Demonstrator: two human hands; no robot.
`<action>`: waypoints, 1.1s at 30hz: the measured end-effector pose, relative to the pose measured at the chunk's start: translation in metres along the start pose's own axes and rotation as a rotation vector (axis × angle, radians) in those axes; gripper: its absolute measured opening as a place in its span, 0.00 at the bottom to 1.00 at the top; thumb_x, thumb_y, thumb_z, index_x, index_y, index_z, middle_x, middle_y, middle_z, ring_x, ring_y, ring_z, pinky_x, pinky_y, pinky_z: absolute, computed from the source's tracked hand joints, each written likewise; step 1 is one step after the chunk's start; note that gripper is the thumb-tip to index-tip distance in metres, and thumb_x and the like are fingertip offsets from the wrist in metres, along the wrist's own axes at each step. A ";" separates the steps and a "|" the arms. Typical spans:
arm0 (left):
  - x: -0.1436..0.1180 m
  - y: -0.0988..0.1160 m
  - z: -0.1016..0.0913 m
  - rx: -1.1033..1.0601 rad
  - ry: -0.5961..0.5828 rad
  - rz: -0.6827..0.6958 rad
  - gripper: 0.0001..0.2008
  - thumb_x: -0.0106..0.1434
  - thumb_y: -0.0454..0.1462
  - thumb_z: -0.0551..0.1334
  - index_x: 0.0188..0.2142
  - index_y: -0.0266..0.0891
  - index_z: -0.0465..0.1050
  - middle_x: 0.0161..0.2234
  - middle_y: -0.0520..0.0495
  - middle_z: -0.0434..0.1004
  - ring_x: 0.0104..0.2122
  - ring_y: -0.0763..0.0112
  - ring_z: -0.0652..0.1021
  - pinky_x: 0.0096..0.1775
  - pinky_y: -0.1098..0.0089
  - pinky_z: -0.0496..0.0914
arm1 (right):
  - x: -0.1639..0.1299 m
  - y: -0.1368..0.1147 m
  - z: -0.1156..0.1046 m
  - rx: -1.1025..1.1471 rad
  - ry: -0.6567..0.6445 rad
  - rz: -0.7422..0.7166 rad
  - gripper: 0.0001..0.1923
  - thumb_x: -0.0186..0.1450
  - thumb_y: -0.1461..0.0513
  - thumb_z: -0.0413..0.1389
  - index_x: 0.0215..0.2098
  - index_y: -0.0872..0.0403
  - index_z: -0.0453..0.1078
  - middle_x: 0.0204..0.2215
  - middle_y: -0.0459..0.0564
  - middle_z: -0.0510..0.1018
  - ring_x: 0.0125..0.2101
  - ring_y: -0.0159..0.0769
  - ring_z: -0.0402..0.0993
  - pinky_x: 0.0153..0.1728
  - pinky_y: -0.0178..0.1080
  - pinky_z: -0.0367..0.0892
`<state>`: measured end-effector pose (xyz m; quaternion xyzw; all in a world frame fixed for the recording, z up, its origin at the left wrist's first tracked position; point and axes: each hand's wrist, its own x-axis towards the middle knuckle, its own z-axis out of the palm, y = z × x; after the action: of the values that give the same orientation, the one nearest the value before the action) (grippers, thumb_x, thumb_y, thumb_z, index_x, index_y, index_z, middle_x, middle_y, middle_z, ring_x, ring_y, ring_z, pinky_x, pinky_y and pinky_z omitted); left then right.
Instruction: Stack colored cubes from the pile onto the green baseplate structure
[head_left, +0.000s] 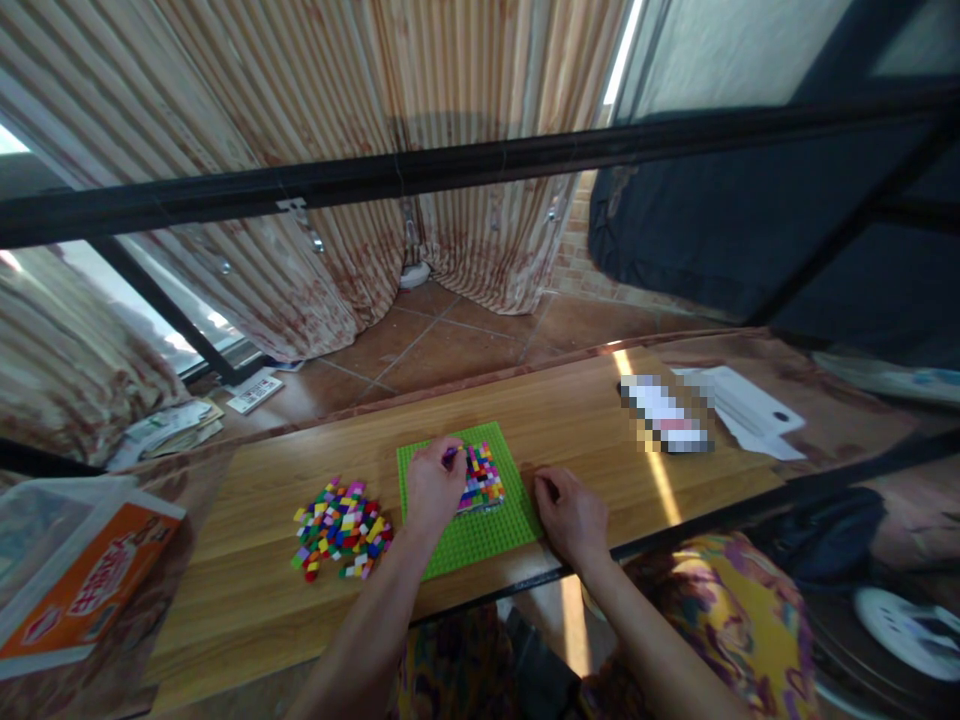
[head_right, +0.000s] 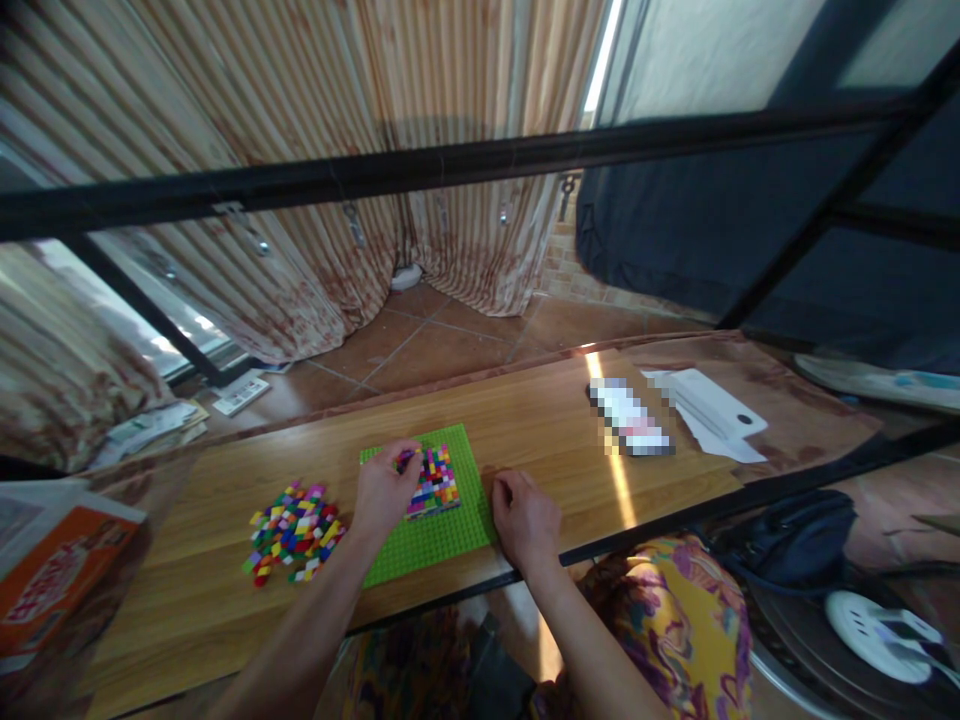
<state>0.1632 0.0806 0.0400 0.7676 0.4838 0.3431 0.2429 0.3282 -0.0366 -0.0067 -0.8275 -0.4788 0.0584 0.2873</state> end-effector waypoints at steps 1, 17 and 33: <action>0.000 0.001 0.001 -0.012 -0.001 -0.029 0.09 0.60 0.36 0.58 0.34 0.38 0.77 0.30 0.47 0.81 0.30 0.69 0.78 0.37 0.69 0.70 | 0.000 0.000 0.000 -0.001 -0.001 0.000 0.12 0.67 0.59 0.49 0.39 0.49 0.75 0.37 0.47 0.79 0.35 0.33 0.73 0.29 0.34 0.56; 0.007 -0.007 0.006 -0.207 -0.048 -0.203 0.07 0.55 0.33 0.60 0.30 0.37 0.78 0.26 0.49 0.80 0.27 0.71 0.77 0.30 0.73 0.69 | -0.001 0.001 0.000 0.005 -0.003 0.010 0.12 0.67 0.60 0.50 0.40 0.49 0.75 0.38 0.46 0.80 0.36 0.34 0.74 0.30 0.34 0.57; -0.054 -0.035 -0.049 -0.168 0.154 -0.098 0.12 0.62 0.39 0.58 0.43 0.37 0.73 0.41 0.43 0.79 0.42 0.65 0.78 0.47 0.63 0.72 | -0.002 0.003 0.000 -0.010 0.031 -0.002 0.13 0.67 0.58 0.50 0.39 0.51 0.76 0.38 0.48 0.80 0.34 0.35 0.74 0.29 0.35 0.55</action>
<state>0.0896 0.0476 0.0317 0.6914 0.5076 0.4279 0.2850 0.3295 -0.0391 -0.0089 -0.8292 -0.4755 0.0428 0.2906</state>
